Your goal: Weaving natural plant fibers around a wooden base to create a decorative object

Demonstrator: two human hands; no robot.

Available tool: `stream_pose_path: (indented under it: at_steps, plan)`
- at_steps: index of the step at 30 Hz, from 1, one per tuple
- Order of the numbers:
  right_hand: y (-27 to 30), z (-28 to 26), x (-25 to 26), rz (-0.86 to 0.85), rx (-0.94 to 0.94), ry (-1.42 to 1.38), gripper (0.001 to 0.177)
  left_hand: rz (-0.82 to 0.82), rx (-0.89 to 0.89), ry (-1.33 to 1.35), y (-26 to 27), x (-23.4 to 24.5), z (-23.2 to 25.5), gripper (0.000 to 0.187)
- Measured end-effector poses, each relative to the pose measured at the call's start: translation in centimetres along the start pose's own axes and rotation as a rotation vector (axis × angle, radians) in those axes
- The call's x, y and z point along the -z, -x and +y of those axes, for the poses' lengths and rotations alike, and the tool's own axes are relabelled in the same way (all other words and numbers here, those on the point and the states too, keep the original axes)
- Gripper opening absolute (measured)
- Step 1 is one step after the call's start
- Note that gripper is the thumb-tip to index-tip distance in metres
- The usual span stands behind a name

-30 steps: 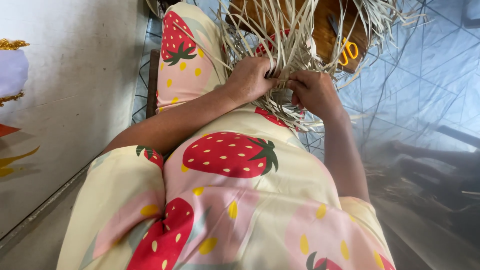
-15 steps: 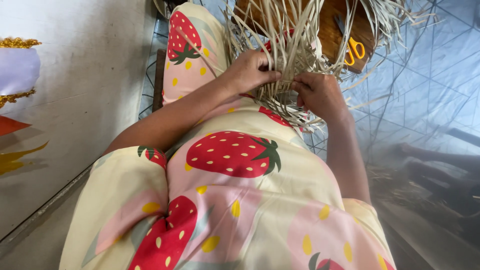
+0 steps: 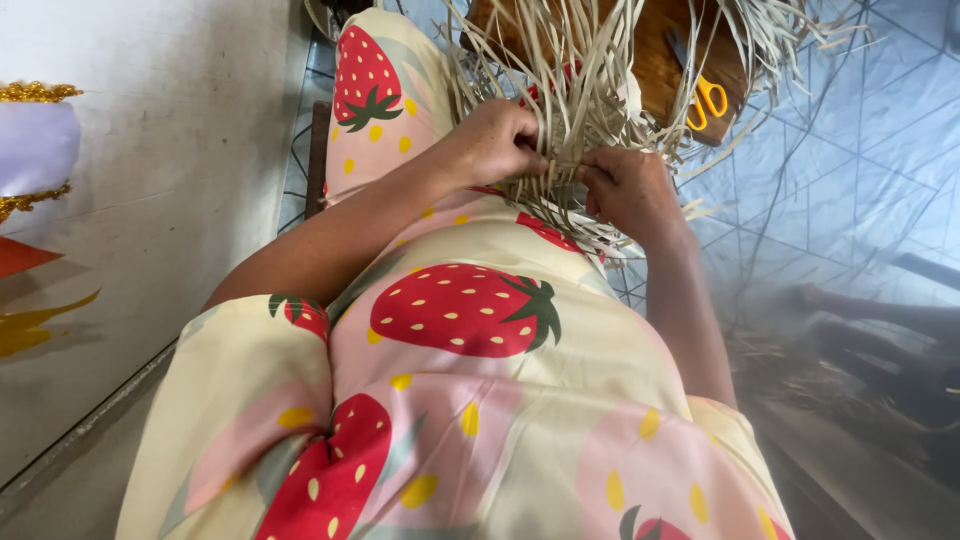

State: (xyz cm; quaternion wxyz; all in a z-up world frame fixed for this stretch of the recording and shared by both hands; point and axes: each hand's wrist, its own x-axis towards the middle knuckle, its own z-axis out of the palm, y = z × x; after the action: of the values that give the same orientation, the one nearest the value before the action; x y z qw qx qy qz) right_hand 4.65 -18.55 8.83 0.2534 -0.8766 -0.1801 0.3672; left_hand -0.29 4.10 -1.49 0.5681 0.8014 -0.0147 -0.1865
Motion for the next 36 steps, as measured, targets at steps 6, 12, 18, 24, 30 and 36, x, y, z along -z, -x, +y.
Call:
stream_pose_path:
  at_steps: [6, 12, 18, 24, 30, 36]
  plan:
    - [-0.1, 1.0, 0.4, -0.014, -0.058, 0.001, 0.019, 0.176, -0.163, 0.058, 1.7, 1.7, 0.3, 0.005]
    - [-1.5, 3.1, -0.4, 0.021, 0.042, -0.044, 0.017, 0.005, -0.045, 0.188, 0.6, -0.2, 3.5, 0.052]
    - [-0.8, 2.0, -0.1, 0.009, 0.037, -0.126, 0.019, 0.103, 0.017, 0.135, -0.8, -2.2, 1.3, 0.017]
    - [-1.1, 2.0, -0.1, -0.06, -0.047, -0.416, 0.019, 0.157, 0.004, 0.2, -0.2, -2.5, 1.3, 0.011]
    - [-2.3, 3.3, -2.0, 0.153, 0.031, -0.552, 0.016, 0.14, 0.053, 0.23, 0.2, -1.9, 3.2, 0.016]
    - [-1.5, 1.7, -2.6, 0.465, 0.093, -0.384, 0.011, 0.149, 0.023, 0.302, 1.3, -2.2, 2.6, 0.015]
